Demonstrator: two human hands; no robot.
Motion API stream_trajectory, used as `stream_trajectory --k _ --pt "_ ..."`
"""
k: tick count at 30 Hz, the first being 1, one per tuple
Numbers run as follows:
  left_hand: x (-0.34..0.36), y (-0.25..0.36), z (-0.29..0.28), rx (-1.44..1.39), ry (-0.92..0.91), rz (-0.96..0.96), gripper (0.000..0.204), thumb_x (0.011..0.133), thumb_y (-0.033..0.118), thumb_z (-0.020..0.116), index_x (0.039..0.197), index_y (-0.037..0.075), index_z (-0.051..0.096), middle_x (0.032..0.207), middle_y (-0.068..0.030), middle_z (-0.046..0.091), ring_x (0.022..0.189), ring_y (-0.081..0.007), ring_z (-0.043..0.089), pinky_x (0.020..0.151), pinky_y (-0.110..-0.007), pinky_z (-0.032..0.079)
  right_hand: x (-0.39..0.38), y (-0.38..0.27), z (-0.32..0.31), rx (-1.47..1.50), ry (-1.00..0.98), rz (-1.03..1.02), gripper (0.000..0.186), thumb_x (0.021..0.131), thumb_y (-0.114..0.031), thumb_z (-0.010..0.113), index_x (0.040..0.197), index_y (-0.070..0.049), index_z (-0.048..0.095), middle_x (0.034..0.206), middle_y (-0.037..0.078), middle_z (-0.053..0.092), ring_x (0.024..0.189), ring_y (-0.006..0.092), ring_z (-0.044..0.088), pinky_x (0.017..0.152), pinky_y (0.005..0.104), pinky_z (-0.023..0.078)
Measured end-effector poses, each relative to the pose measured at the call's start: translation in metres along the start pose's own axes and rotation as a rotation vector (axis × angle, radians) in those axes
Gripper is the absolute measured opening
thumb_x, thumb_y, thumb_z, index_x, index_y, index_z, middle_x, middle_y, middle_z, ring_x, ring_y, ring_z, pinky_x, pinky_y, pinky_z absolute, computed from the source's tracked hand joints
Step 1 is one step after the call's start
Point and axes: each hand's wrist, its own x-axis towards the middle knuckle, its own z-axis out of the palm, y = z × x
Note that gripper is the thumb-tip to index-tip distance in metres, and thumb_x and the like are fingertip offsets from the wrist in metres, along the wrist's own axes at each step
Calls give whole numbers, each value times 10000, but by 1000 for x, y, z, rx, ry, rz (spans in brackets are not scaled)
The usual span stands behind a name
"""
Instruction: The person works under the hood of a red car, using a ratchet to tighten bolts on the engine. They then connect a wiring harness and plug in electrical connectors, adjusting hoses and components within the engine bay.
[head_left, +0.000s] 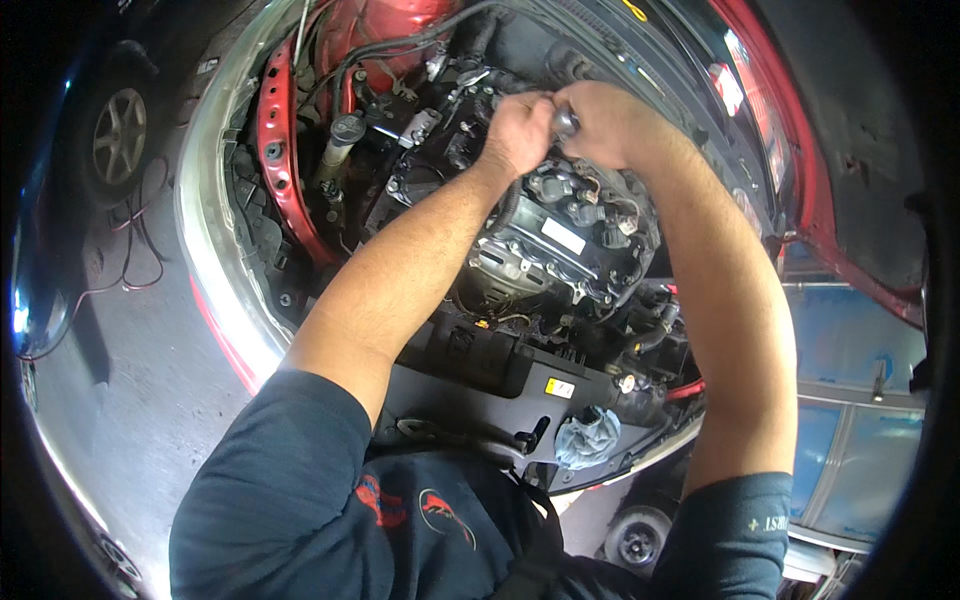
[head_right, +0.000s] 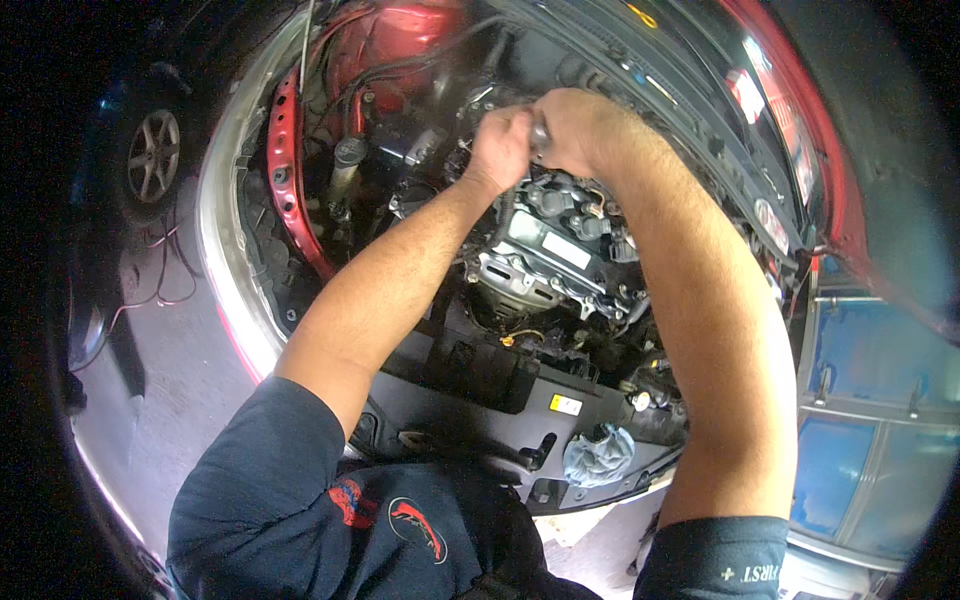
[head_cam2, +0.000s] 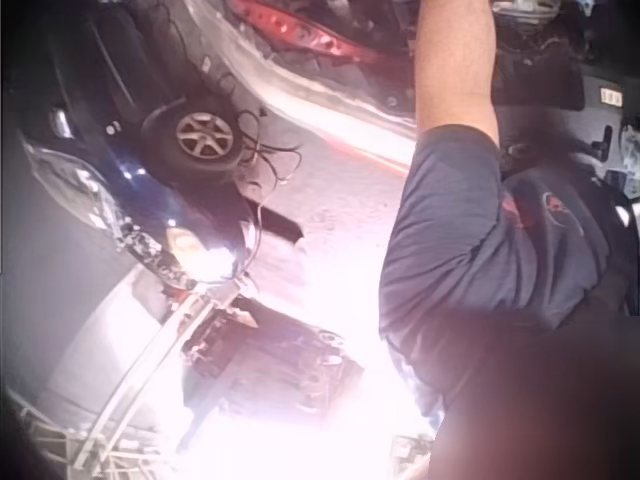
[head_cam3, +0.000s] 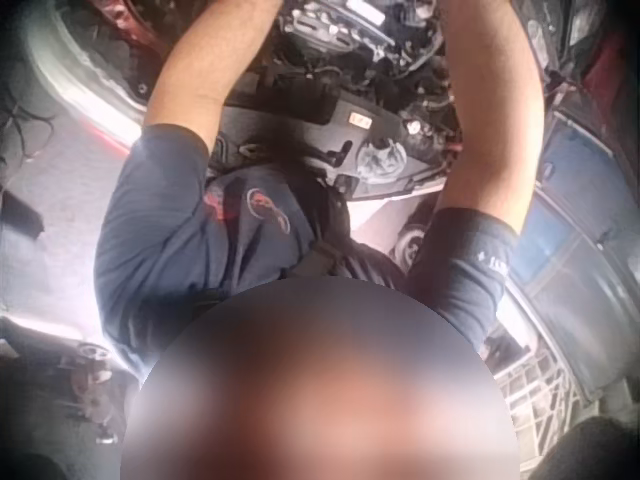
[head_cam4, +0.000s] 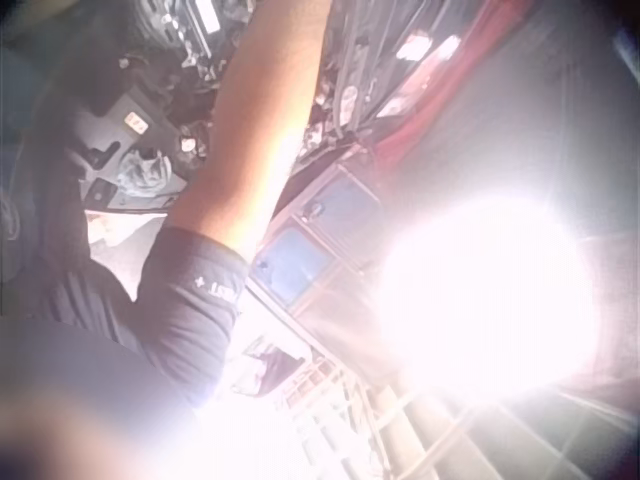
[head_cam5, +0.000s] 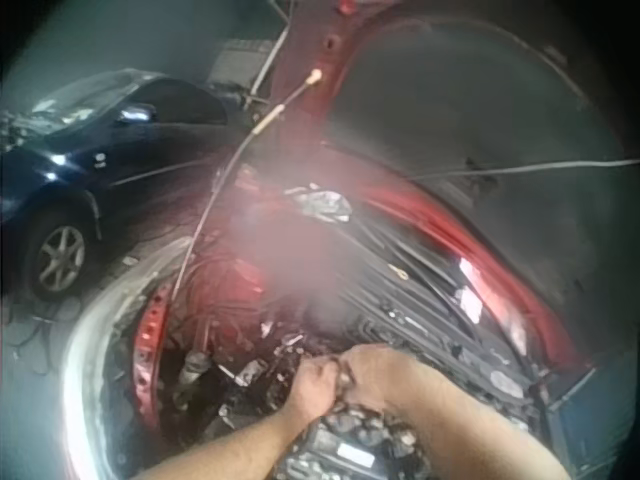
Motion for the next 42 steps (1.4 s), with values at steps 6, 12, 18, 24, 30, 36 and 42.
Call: stream_trajectory --k 6,12,18,24,30,36,42 --pt "-17 9 4 58 314 191 443 1080 314 375 860 -9 583 750 -267 610 752 -495 614 639 -522 481 16 -18 2 -168 312 -38 188 880 -97 634 1007 17 711 1045 188 730 1022 357 706 948 462 554" --pt "-31 14 6 132 97 75 486 1090 337 327 979 -2 657 859 -241 663 906 -475 629 865 -526 488 12 -21 -11 261 -8 324 228 850 -161 655 981 24 682 989 179 736 980 355 709 879 470 563" --pt "-22 12 -3 61 60 -1 598 1098 383 253 803 58 660 778 -209 646 807 -434 647 786 -515 520 14 -19 1 -236 167 46 303 817 -157 704 1077 -6 668 1048 211 729 1045 408 683 888 482 547" --pt "-32 -5 6 -24 240 213 471 1099 301 342 810 -1 557 716 -205 543 698 -444 581 661 -498 474 20 -39 -3 82 118 327 266 811 -156 701 1033 -10 719 944 268 718 976 422 704 869 453 555" --pt "-37 16 10 48 309 235 495 1045 498 460 1020 15 567 810 -165 624 752 -396 640 717 -473 513 8 -15 11 53 219 152 358 766 -122 722 1104 -10 683 963 250 726 972 412 712 853 454 557" --pt "-25 43 5 -54 82 108 460 980 491 583 1140 60 569 796 -87 676 727 -293 711 684 -421 562 -30 21 14 92 165 173 529 923 -413 699 1181 44 631 1073 282 699 1073 414 681 902 465 530" --pt "-2 56 1 -86 -57 -87 340 973 320 532 880 48 713 703 -113 698 698 -283 722 692 -406 566 -50 23 52 166 310 326 699 987 -638 520 1007 48 654 752 254 658 784 449 672 730 512 506"
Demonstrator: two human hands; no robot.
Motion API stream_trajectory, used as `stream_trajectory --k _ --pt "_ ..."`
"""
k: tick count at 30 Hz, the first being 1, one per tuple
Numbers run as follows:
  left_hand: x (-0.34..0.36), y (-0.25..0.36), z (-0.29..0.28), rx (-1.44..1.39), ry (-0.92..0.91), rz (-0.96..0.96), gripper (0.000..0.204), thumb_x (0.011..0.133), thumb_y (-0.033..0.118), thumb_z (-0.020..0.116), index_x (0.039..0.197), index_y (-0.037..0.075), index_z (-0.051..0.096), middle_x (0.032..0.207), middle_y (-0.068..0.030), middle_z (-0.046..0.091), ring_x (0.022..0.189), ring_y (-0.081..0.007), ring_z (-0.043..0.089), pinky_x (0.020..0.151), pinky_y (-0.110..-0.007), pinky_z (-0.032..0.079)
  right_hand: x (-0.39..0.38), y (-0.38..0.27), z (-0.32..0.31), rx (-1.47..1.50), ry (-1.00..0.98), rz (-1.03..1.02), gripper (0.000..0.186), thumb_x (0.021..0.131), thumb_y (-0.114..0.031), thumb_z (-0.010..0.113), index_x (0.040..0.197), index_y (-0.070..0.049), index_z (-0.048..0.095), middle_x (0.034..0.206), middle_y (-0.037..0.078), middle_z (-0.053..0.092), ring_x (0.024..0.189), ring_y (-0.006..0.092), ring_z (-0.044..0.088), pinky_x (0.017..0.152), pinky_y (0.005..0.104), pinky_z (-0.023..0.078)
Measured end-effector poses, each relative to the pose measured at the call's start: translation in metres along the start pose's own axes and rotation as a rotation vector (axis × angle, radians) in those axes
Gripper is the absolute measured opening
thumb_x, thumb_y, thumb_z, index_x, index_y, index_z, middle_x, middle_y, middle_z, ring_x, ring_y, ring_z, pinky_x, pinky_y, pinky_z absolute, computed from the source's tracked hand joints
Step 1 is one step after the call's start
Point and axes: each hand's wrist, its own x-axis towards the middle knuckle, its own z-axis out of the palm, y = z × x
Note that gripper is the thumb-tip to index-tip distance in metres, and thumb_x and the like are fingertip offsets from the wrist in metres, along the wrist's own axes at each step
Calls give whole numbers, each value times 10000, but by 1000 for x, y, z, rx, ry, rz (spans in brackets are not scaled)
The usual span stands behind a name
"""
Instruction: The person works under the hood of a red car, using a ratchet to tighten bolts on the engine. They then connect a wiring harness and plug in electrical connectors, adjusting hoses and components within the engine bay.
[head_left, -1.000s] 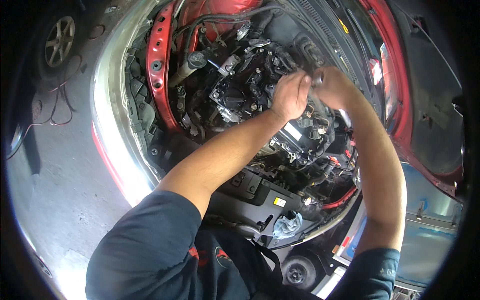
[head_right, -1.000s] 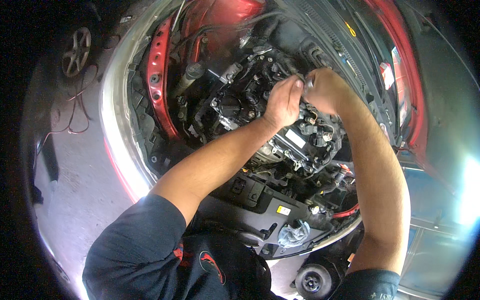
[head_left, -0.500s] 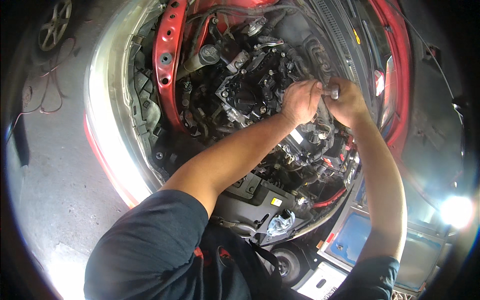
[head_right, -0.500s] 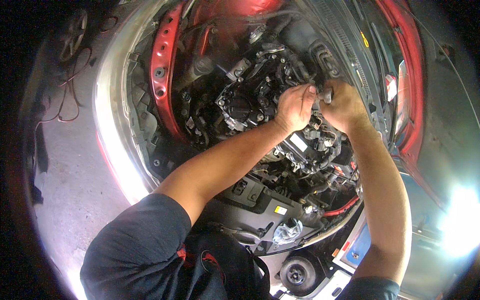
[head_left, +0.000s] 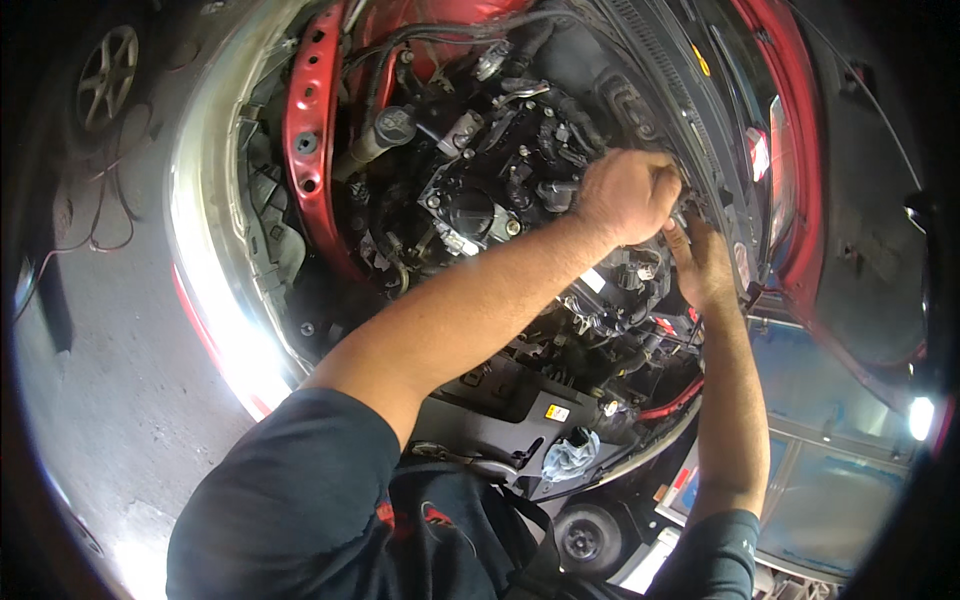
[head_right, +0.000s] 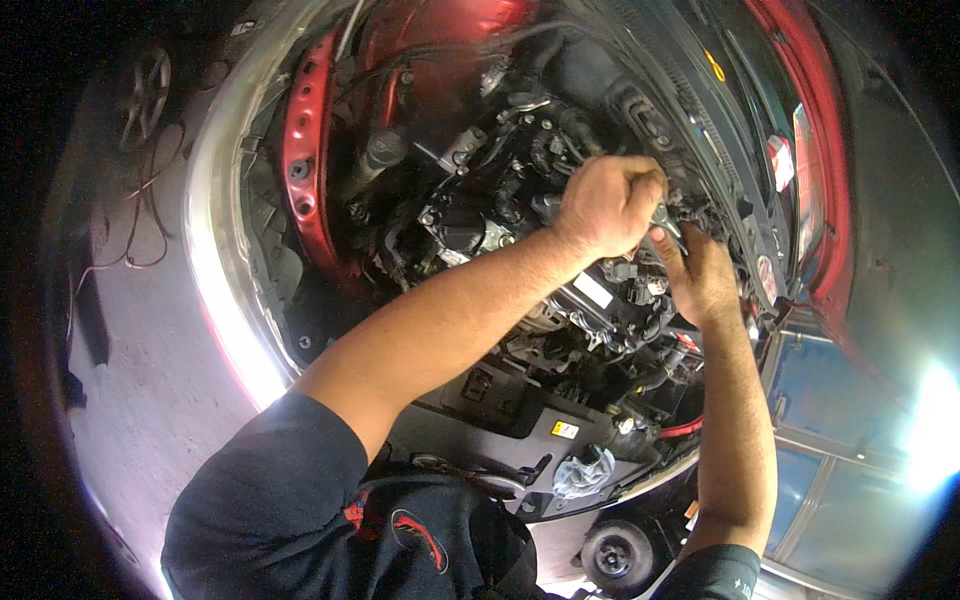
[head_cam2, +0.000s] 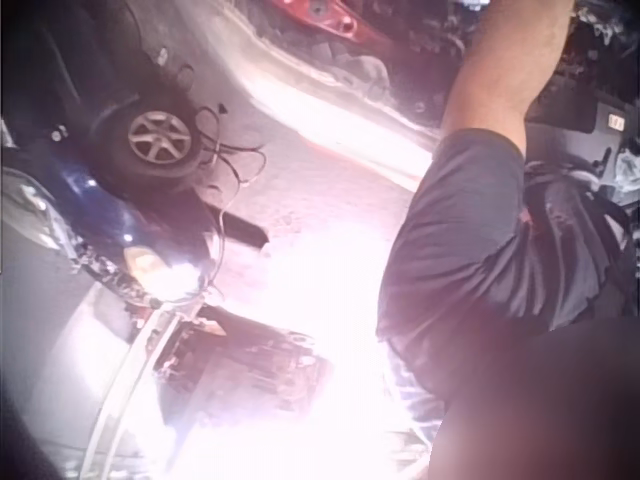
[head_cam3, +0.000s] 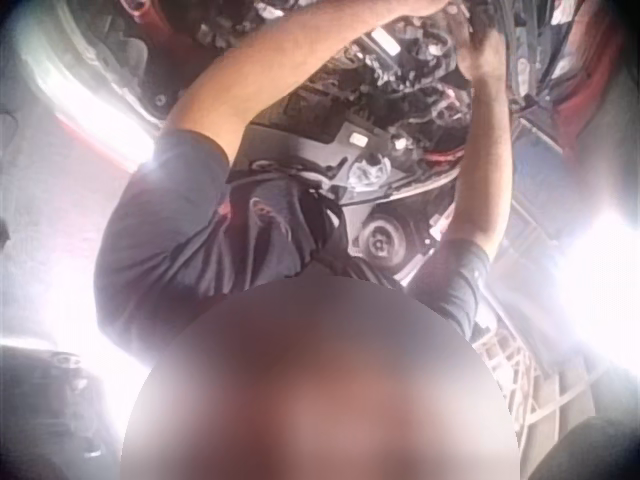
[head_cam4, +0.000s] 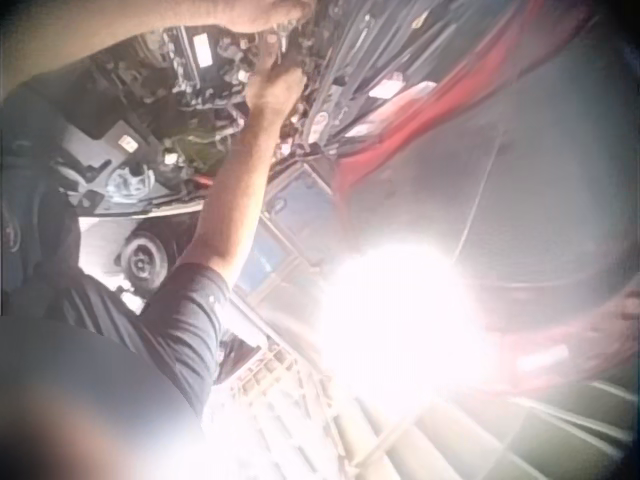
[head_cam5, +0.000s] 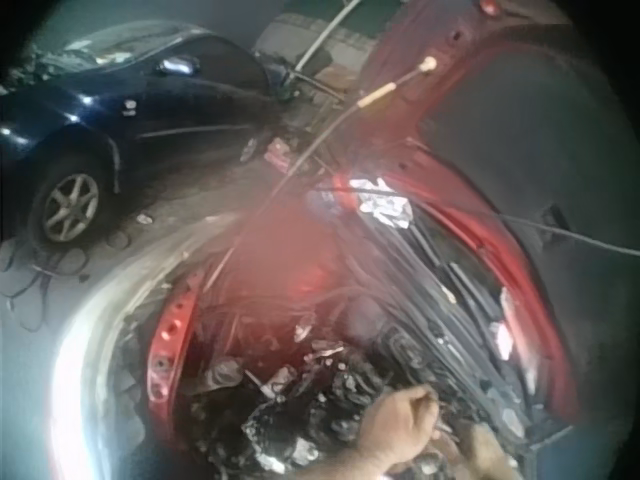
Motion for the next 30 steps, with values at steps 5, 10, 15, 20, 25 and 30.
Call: stream_trajectory --k 5,10,15,20,25,30 --pt "6 -1 -5 -4 -108 21 326 945 197 474 861 -16 705 721 -125 687 681 -205 665 677 -360 529 -16 -13 8 66 35 117 712 1000 -642 497 889 43 654 677 245 630 727 403 678 702 501 507" --pt "14 -5 -12 -33 -224 14 306 927 224 499 793 7 669 687 -135 639 679 -244 641 725 -405 525 -25 -35 4 99 -12 236 683 1010 -594 513 902 65 657 763 287 651 802 446 667 757 514 500" --pt "16 -2 -15 -16 -308 -7 369 903 210 449 842 -38 715 764 -120 708 743 -194 659 736 -337 523 -28 -40 6 104 23 284 675 999 -579 536 804 56 654 708 277 655 804 463 689 745 526 524" --pt "22 -9 -20 37 -322 100 426 914 261 423 883 -12 748 876 -130 752 813 -235 685 796 -347 520 -32 -46 6 130 11 298 704 983 -613 526 904 60 715 820 302 693 889 467 701 818 537 539" --pt "26 -8 -23 -123 -403 2 399 945 228 421 839 -27 709 820 -82 725 787 -169 650 768 -310 508 -33 -37 2 289 -62 272 748 964 -636 524 889 79 731 896 307 708 956 452 702 884 523 539" --pt "-10 4 -22 108 -413 72 282 1009 203 516 934 -10 684 853 -38 685 823 -134 621 771 -296 491 -75 -12 18 688 9 69 862 941 -714 516 1204 99 627 1120 339 669 1083 411 677 942 518 515"
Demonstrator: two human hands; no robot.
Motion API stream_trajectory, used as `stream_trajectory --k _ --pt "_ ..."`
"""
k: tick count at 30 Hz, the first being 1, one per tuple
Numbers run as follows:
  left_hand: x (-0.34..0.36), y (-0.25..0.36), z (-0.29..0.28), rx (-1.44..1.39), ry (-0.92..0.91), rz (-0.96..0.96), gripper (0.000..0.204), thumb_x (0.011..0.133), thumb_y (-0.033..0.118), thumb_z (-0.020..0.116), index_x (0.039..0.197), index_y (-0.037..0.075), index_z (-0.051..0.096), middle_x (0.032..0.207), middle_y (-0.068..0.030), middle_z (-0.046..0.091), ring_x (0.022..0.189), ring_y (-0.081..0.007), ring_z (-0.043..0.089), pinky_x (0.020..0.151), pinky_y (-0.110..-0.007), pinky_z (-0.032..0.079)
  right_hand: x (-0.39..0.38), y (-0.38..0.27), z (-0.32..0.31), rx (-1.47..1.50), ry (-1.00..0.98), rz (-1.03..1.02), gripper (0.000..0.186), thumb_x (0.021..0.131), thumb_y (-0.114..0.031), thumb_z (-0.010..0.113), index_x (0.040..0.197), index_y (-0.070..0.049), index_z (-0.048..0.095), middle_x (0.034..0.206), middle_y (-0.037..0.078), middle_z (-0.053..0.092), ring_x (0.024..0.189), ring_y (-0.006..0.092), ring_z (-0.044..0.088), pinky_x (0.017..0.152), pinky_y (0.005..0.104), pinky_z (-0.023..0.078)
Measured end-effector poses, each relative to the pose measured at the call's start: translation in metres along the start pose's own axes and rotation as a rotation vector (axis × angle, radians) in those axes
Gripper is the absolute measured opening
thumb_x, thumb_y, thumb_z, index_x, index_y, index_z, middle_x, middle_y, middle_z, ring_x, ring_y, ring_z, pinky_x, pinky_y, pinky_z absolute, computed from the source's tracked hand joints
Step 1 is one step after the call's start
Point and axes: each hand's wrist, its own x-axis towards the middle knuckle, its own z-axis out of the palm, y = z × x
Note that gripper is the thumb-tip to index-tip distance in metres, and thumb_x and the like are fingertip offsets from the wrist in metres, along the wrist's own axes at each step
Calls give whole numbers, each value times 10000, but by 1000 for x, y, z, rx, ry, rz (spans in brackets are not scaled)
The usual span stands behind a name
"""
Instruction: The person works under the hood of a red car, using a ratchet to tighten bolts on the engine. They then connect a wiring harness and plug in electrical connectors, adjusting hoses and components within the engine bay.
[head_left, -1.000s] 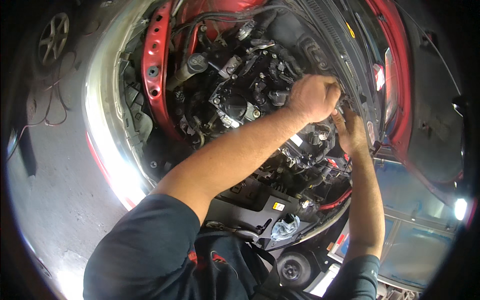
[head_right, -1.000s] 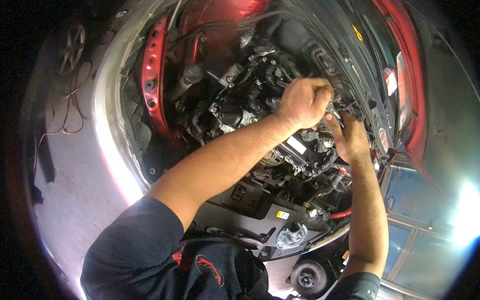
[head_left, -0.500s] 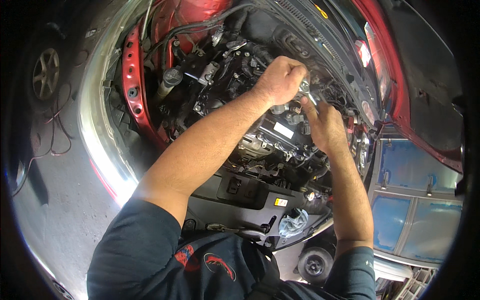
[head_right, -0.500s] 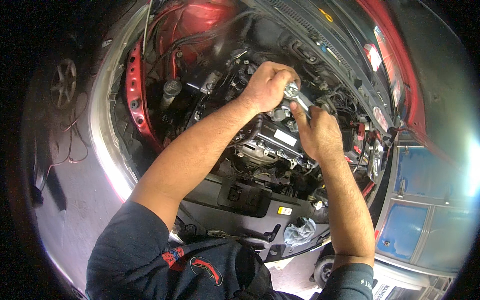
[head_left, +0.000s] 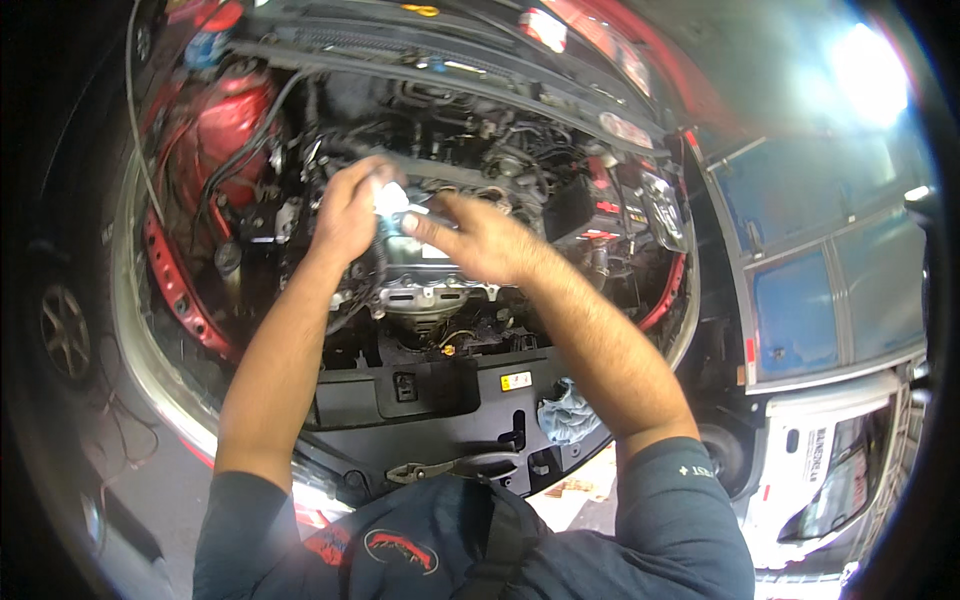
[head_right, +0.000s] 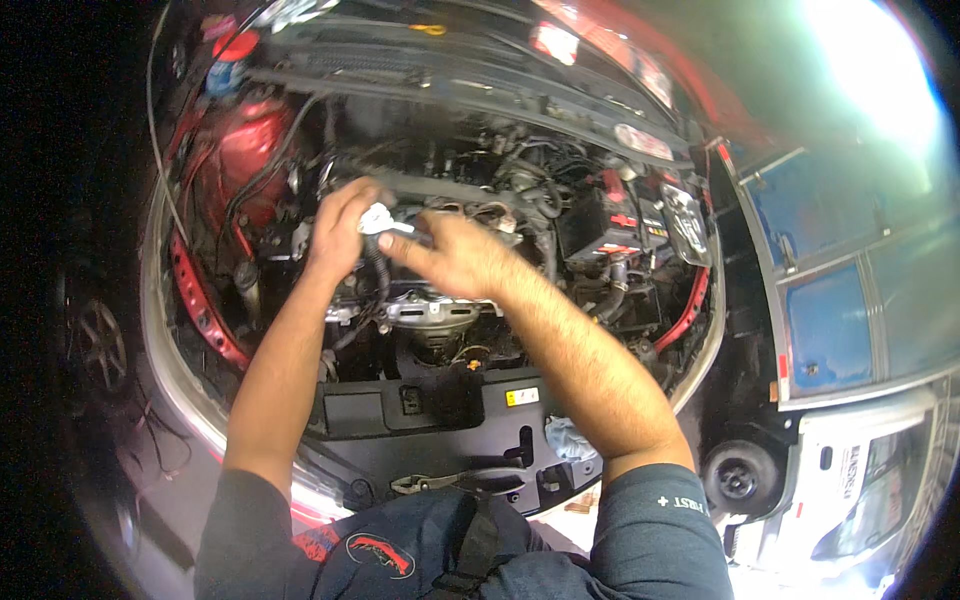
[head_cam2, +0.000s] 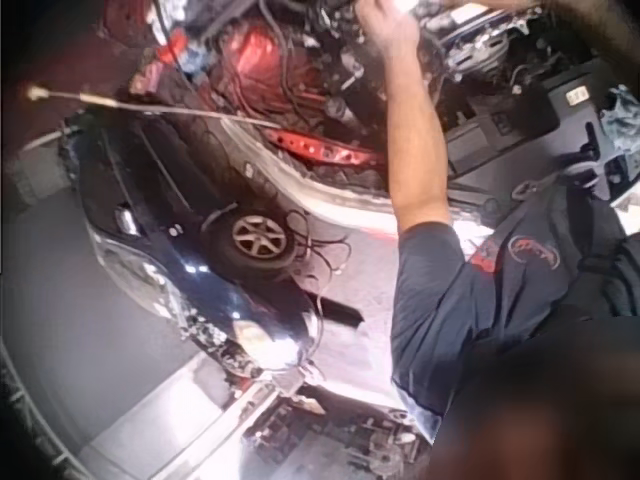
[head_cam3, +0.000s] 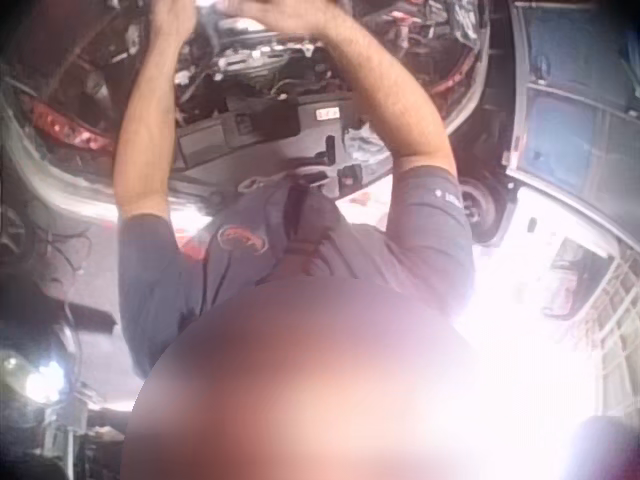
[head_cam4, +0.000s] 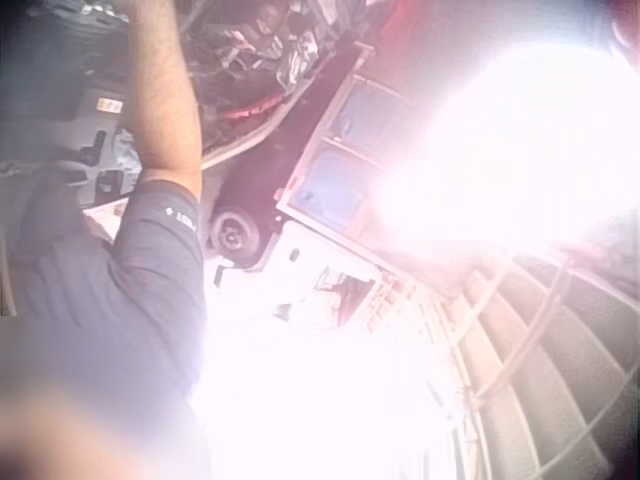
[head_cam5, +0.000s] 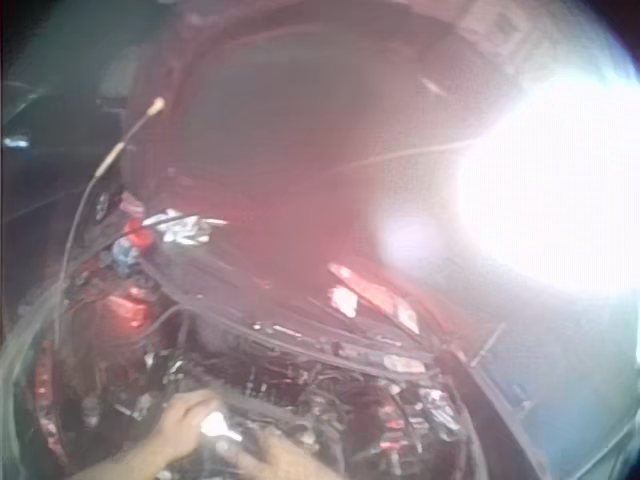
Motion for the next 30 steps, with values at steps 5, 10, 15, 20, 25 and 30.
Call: stream_trajectory --k 5,10,15,20,25,30 --pt "13 4 -13 -99 57 -332 406 1068 397 439 984 71 667 843 4 640 737 -78 576 627 -238 433 23 4 8 58 106 -33 681 981 -593 537 1146 54 674 1057 296 699 1039 430 676 879 492 524" --pt "37 39 -3 -110 129 -262 492 1068 484 411 1009 70 670 837 -6 619 746 -102 575 640 -243 429 52 -13 -7 47 109 -51 673 962 -624 515 1019 11 729 979 277 722 1014 430 693 930 496 543" --pt "-39 130 58 235 -254 1 448 1065 420 455 1132 14 630 950 -69 646 841 -142 592 752 -318 483 -54 37 -10 635 -51 -259 667 959 -643 542 970 -3 731 901 167 732 845 269 691 761 442 526" --pt "-141 149 112 460 -882 -304 658 999 359 614 1511 29 367 1007 -207 684 905 -318 682 857 -419 527 -211 86 72 1224 -265 216 471 996 -515 549 940 -76 710 843 29 641 732 125 553 642 296 428" --pt "-215 127 149 279 -955 -558 464 1052 297 555 1425 44 439 799 -109 614 710 -231 619 701 -382 513 -337 146 79 1946 -217 458 405 1002 -468 595 1086 -76 650 876 -13 607 762 71 548 628 250 421" --pt "-237 119 225 -451 -123 -926 261 1075 290 517 1196 61 549 824 -2 497 716 -108 489 647 -288 459 -358 156 71 1542 -96 569 497 1008 -510 601 1189 -49 547 928 16 598 789 81 578 653 246 467"
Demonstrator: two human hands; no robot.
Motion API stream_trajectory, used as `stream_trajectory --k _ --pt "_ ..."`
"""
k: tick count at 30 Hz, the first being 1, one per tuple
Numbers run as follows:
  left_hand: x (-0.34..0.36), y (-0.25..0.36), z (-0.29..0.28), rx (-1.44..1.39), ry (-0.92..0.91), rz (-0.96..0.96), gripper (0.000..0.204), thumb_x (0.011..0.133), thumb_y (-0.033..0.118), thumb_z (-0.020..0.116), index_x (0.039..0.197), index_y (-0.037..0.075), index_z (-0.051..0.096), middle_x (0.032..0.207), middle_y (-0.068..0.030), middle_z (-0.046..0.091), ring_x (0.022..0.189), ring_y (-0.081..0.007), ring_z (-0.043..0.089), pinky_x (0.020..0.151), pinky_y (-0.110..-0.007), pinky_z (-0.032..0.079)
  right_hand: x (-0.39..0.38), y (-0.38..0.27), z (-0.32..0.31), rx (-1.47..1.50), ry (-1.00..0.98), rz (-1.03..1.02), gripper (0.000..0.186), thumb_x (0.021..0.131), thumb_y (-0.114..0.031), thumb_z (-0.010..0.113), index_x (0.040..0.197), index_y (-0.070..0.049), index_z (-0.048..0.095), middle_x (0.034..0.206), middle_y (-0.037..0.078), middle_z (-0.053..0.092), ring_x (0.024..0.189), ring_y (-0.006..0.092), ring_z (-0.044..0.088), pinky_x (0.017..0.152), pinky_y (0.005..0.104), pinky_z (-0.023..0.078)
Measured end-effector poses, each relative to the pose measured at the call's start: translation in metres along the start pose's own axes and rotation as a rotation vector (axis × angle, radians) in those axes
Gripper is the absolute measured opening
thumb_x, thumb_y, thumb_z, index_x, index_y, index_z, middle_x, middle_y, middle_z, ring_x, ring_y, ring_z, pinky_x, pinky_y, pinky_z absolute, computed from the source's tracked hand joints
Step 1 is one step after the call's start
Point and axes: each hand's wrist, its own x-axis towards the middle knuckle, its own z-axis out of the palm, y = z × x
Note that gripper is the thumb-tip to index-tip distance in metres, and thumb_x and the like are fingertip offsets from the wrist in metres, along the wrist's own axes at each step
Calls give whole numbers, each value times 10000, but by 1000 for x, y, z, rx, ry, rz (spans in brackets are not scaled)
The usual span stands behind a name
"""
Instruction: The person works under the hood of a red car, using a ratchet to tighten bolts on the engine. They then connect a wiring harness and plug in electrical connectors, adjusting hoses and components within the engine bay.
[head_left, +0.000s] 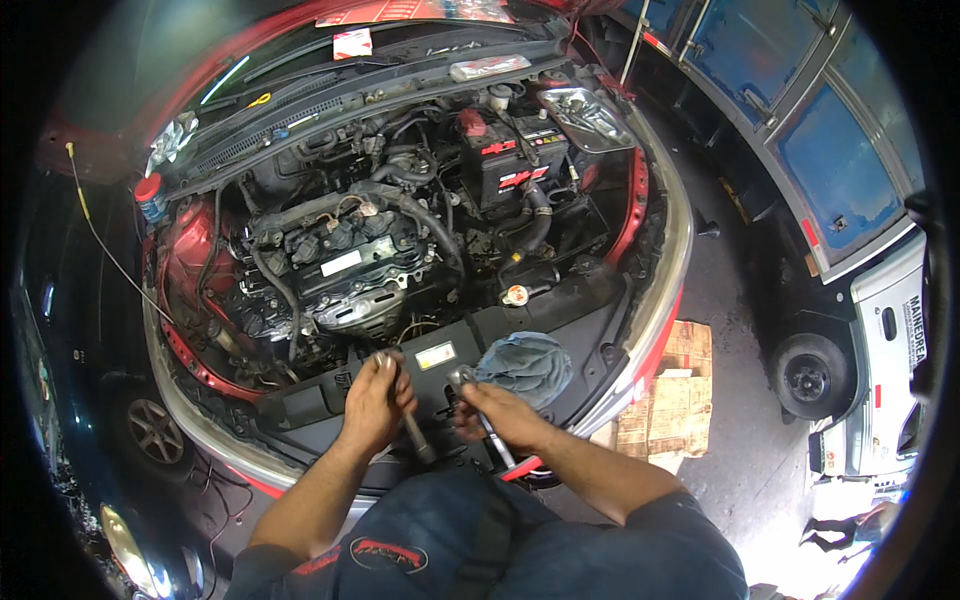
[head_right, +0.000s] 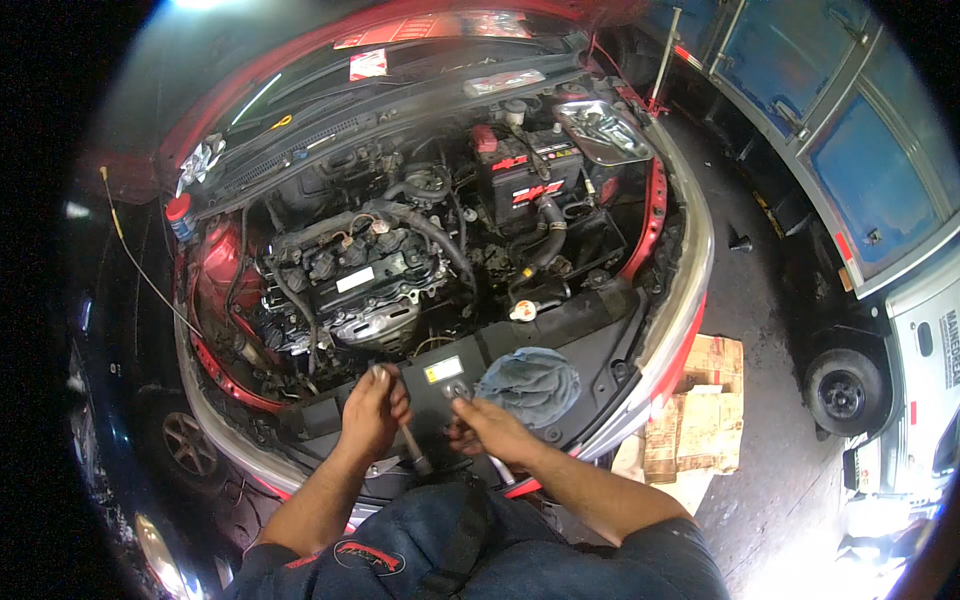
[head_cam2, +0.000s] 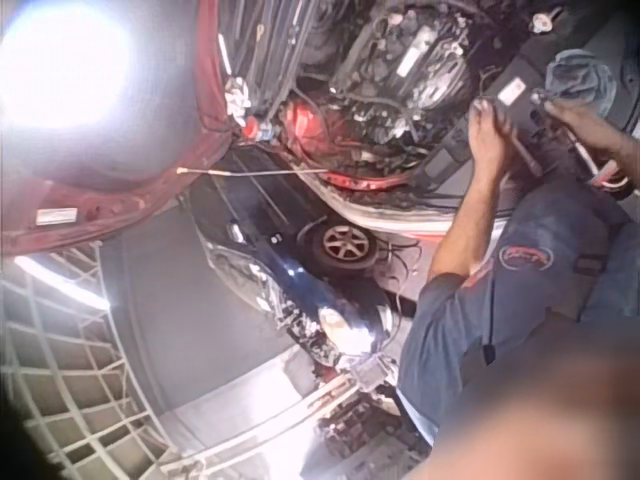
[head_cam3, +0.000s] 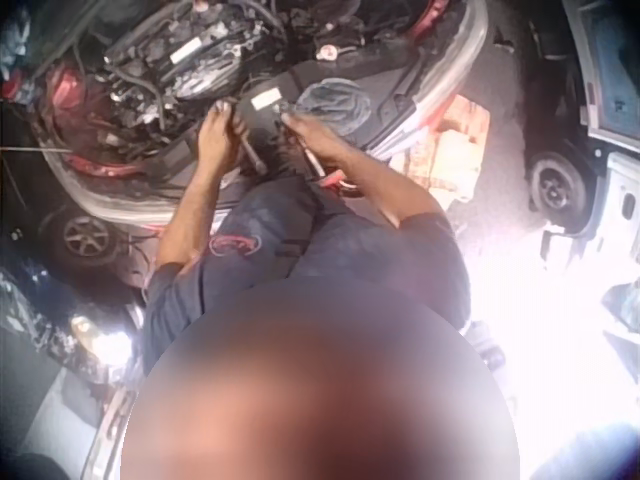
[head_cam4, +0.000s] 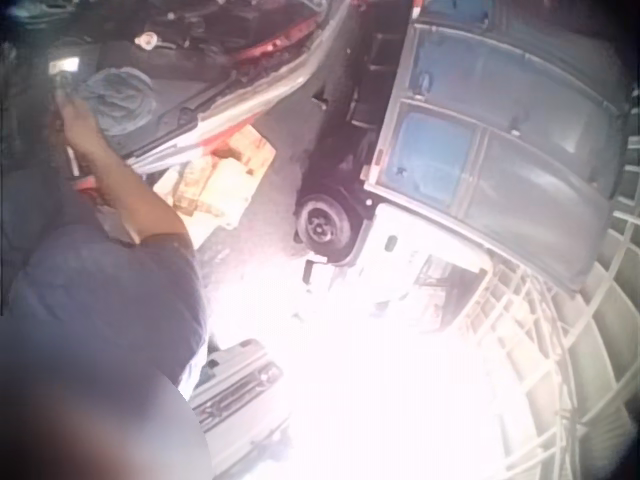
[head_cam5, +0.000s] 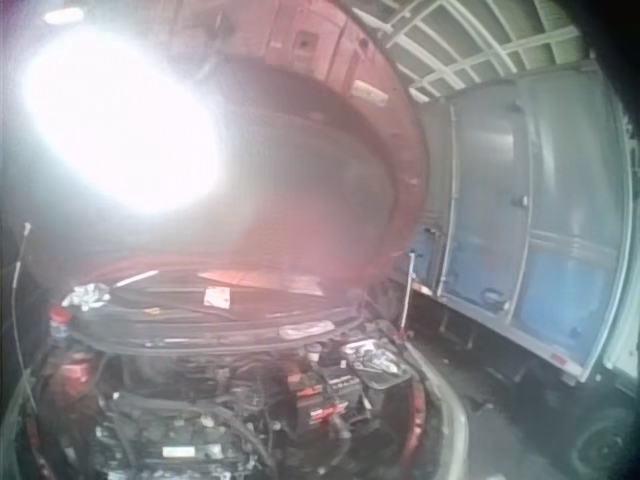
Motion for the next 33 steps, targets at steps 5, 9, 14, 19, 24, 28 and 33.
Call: stream_trajectory --k 5,9,14,19,24,28,33 --pt "19 -15 68 -40 172 155 283 1060 209 542 1289 44 524 980 -41 552 905 -160 570 886 -363 514 6 4 -6 -43 -124 -151 501 984 -441 678 1183 -20 492 878 31 591 690 93 562 575 251 446" --pt "-1 7 110 373 227 534 435 984 144 627 1376 1 503 1113 -52 581 1053 -151 537 973 -313 439 -11 -34 -57 -294 117 -176 539 946 -474 719 1141 -11 523 756 22 568 581 88 503 479 276 393" --pt "-20 75 166 159 -1068 500 180 1024 155 564 993 19 677 1105 -203 620 981 -331 617 866 -411 501 -6 -160 -151 -798 732 -389 435 935 -416 700 1044 3 655 720 54 601 650 155 556 601 374 476" --pt "2 81 246 -226 -1101 487 297 1034 65 482 1308 -40 524 1174 -146 616 1049 -243 589 911 -370 469 55 -316 -261 -1187 984 -939 490 966 -357 675 1191 71 590 1091 308 690 1068 452 673 893 487 501" --pt "22 136 284 275 -689 -123 385 1068 101 396 1421 -49 412 1251 -103 640 1042 -92 602 867 -247 485 164 -442 -365 -1471 1163 -772 549 944 -314 660 1305 87 559 1256 325 634 1210 443 607 1015 458 472" --pt "41 169 295 467 -520 -427 411 1077 124 375 1448 -53 379 1278 -94 648 1044 -49 607 855 -214 491 238 -483 -408 -1628 1155 -595 592 934 -339 675 1305 100 533 1297 341 602 1249 455 574 1066 488 459" --pt "105 125 258 274 -756 -186 371 1060 151 431 1369 -53 433 1256 -128 641 1061 -128 605 879 -283 488 297 -497 -430 -1866 1148 -231 553 910 -183 576 1393 69 478 1346 344 572 1276 446 564 1081 487 453"
